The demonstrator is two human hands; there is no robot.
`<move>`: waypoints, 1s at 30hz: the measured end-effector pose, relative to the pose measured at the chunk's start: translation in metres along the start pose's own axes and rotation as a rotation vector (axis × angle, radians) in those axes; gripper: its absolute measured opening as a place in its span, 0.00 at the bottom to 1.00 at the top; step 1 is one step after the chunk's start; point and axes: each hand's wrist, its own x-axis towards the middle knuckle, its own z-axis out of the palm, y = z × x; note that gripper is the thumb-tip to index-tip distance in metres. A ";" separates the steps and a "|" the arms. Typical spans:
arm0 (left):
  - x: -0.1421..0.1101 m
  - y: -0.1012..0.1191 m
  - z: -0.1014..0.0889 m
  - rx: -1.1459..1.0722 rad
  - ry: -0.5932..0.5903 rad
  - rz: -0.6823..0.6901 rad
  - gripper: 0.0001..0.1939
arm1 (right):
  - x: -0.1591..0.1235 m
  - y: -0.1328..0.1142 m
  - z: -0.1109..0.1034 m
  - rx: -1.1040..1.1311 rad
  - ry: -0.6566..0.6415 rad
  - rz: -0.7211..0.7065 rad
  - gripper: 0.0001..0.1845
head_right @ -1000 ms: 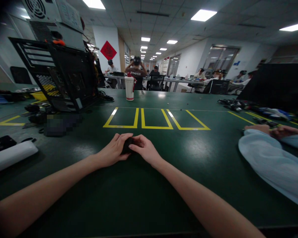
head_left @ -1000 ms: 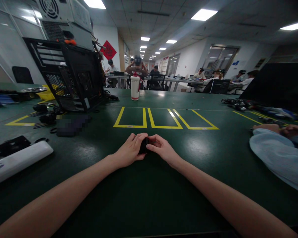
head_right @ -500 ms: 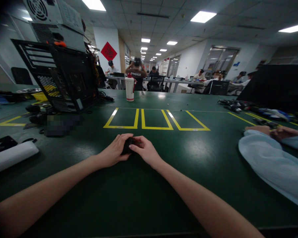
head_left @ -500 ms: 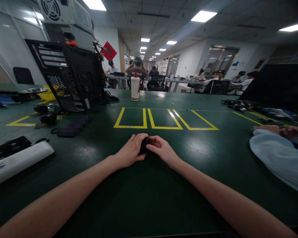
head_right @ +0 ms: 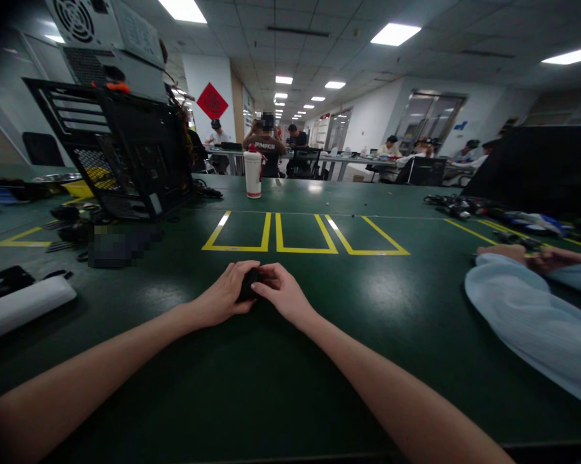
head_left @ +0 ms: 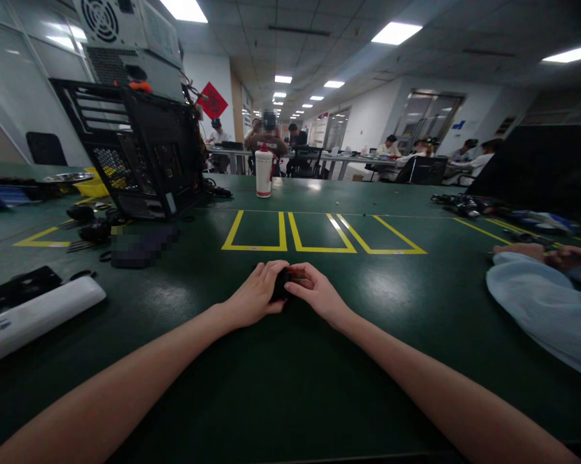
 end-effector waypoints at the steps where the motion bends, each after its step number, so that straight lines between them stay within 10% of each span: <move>1: 0.000 0.000 0.000 0.001 0.001 0.000 0.33 | 0.000 0.000 0.000 0.001 -0.018 -0.002 0.15; 30: 0.000 -0.004 0.005 -0.003 0.008 -0.004 0.34 | 0.001 0.001 -0.002 0.004 -0.028 0.033 0.16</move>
